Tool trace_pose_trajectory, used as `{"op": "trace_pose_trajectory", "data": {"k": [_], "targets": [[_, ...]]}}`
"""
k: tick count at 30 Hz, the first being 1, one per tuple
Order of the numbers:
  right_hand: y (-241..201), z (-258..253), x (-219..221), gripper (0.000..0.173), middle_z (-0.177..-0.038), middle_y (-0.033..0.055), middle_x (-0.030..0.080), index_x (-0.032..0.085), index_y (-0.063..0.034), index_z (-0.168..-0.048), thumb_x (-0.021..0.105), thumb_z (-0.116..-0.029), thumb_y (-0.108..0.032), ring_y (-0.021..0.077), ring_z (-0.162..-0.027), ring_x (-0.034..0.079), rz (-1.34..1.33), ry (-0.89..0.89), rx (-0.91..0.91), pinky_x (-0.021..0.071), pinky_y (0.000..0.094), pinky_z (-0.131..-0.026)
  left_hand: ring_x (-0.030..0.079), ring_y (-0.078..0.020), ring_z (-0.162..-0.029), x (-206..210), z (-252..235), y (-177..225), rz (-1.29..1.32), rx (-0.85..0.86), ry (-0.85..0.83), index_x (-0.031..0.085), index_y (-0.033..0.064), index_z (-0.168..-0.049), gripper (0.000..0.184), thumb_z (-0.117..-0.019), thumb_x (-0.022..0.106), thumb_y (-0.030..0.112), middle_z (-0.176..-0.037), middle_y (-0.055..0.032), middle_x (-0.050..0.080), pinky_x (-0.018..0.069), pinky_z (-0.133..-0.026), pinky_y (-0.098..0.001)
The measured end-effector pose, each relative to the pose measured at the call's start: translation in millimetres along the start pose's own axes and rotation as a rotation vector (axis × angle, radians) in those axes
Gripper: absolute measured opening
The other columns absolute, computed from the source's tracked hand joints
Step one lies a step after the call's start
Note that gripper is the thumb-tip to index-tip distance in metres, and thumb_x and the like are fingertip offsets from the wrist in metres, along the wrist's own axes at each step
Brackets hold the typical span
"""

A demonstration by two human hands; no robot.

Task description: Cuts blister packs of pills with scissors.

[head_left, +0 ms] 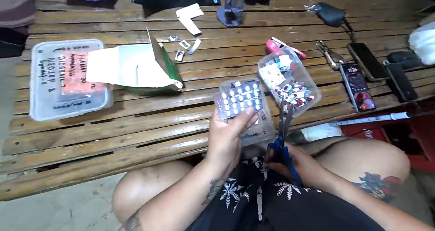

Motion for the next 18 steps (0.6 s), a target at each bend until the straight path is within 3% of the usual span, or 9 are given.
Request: {"op": "trace_pose_trajectory", "data": {"k": [4, 7, 11, 14, 16, 18], "targets": [[3.3, 0.2, 1.4, 0.022, -0.082, -0.007, 0.062, 0.062, -0.0069, -0.103, 0.072, -0.0913, -0.022, -0.0058, -0.072, 0.056, -0.07, -0.011, -0.022, 0.0474, 0.0121, -0.065, 0.075, -0.0216, -0.088, 1.3, 1.2, -0.3, -0.006, -0.027, 0.023, 0.055, 0.007, -0.127, 0.039, -0.0929, 0.064, -0.01, -0.106, -0.0122, 0.073, 0.0633, -0.084, -0.037], [1.1, -2.6, 4.8, 0.028, -0.087, -0.0032, 0.062, 0.062, -0.0033, -0.108, 0.072, -0.0935, -0.025, -0.0033, -0.076, 0.057, -0.11, -0.05, -0.084, 0.0486, 0.015, -0.07, 0.075, -0.0218, -0.089, -0.4, 3.4, 1.2, -0.018, -0.004, -0.018, 0.057, 0.0049, -0.126, 0.034, -0.0947, 0.063, -0.006, -0.104, -0.0135, 0.074, 0.0634, -0.084, -0.0369], [-3.3, -4.2, 10.4, 0.041, -0.096, 0.0153, 0.066, 0.061, 0.0057, -0.114, 0.071, -0.0946, -0.029, 0.0176, -0.086, 0.063, -0.063, -0.049, -0.14, 0.0524, 0.0351, -0.08, 0.076, -0.0215, -0.089, -8.6, 2.3, -2.9, -0.047, 0.025, -0.139, 0.064, 0.0033, -0.111, 0.015, -0.1024, 0.052, 0.006, -0.098, -0.0132, 0.076, 0.064, -0.084, -0.036], [-10.9, -3.4, 10.4, 0.046, -0.104, 0.0246, 0.068, 0.06, 0.01, -0.121, 0.073, -0.0946, -0.025, 0.0301, -0.095, 0.067, -0.07, -0.012, -0.162, 0.053, 0.0451, -0.087, 0.075, -0.0194, -0.096, -11.1, -1.3, -2.1, -0.05, 0.009, -0.144, 0.062, 0.0026, -0.107, 0.027, -0.1086, 0.035, 0.007, -0.101, -0.0106, 0.076, 0.0631, -0.089, -0.0336], [-16.0, 0.2, 9.3, 0.048, -0.113, 0.0269, 0.066, 0.058, 0.0094, -0.127, 0.071, -0.0969, -0.026, 0.034, -0.105, 0.065, -0.063, -0.046, -0.116, 0.0507, 0.048, -0.093, 0.074, -0.0169, -0.098, -3.7, -0.8, -2.3, -0.09, -0.024, -0.203, 0.065, 0.0015, -0.105, 0.031, -0.1079, 0.035, 0.009, -0.102, -0.0091, 0.076, 0.0602, -0.092, -0.0301], [-18.4, 5.0, 8.4, 0.048, -0.117, 0.0275, 0.065, 0.058, 0.0086, -0.129, 0.069, -0.0983, -0.026, 0.0353, -0.11, 0.064, -0.05, -0.052, -0.119, 0.05, 0.0489, -0.095, 0.072, -0.0177, -0.099, 5.5, -0.1, -5.7, -0.131, -0.046, -0.307, 0.066, -0.0006, -0.11, 0.026, -0.1058, 0.044, 0.013, -0.104, -0.0104, 0.074, 0.0573, -0.094, -0.0298]]}}
Point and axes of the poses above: each hand's wrist, its own z-axis away from the middle knuckle, its own x-axis out of the palm, y = z × x, the point moved 6 cm from there along -z, towards the middle knuckle
